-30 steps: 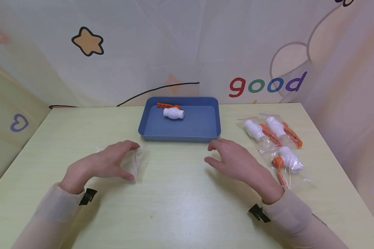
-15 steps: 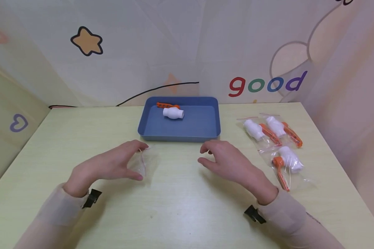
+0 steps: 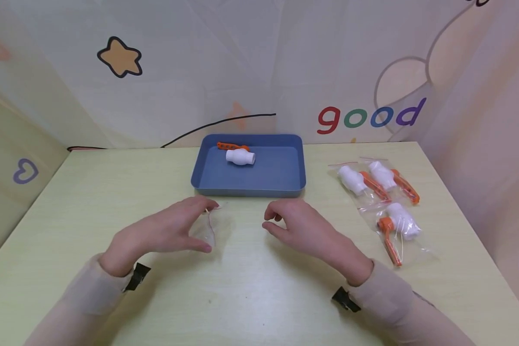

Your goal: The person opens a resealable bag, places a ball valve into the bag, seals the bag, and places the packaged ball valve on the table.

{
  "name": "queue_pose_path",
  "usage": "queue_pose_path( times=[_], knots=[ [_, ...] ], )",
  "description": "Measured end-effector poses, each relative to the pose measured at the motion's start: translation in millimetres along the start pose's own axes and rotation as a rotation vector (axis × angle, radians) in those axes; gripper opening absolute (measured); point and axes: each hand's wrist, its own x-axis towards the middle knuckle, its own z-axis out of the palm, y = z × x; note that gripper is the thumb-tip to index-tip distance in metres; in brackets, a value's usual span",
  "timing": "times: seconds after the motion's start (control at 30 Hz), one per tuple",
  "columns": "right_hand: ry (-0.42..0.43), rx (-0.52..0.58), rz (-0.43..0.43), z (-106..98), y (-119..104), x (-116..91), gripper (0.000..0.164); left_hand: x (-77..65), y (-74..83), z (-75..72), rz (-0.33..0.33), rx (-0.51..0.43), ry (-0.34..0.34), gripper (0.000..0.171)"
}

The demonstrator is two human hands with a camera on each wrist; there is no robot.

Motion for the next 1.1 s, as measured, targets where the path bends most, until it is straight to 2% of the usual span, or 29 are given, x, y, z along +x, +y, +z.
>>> queue_pose_path(
  times=[0.3, 0.47, 0.67, 0.83, 0.97, 1.1],
  knots=[
    [0.023, 0.058, -0.172, 9.4, -3.6, 7.0, 0.004, 3.9, 9.9, 4.0, 0.032, 0.005, 0.002, 0.085],
    [0.025, 0.118, -0.227, 13.0, -5.5, 8.7, 0.01, 5.7, 13.9, 8.1, 0.071, 0.006, 0.007, 0.083],
    [0.084, 0.081, -0.342, 18.7, -6.3, 10.7, 0.027, 7.7, 20.0, 12.4, 0.108, 0.009, 0.004, 0.083],
    [0.105, 0.085, -0.445, 23.2, -7.5, 12.2, 0.027, 9.7, 23.9, 14.7, 0.135, 0.016, 0.012, 0.084],
    [0.1, 0.121, -0.455, 25.9, -8.2, 12.7, 0.026, 11.2, 24.8, 16.6, 0.148, 0.027, 0.02, 0.083],
    [0.104, 0.152, -0.39, 27.6, -10.4, 13.5, 0.016, 12.4, 25.2, 17.2, 0.168, 0.044, 0.04, 0.083]
  ],
)
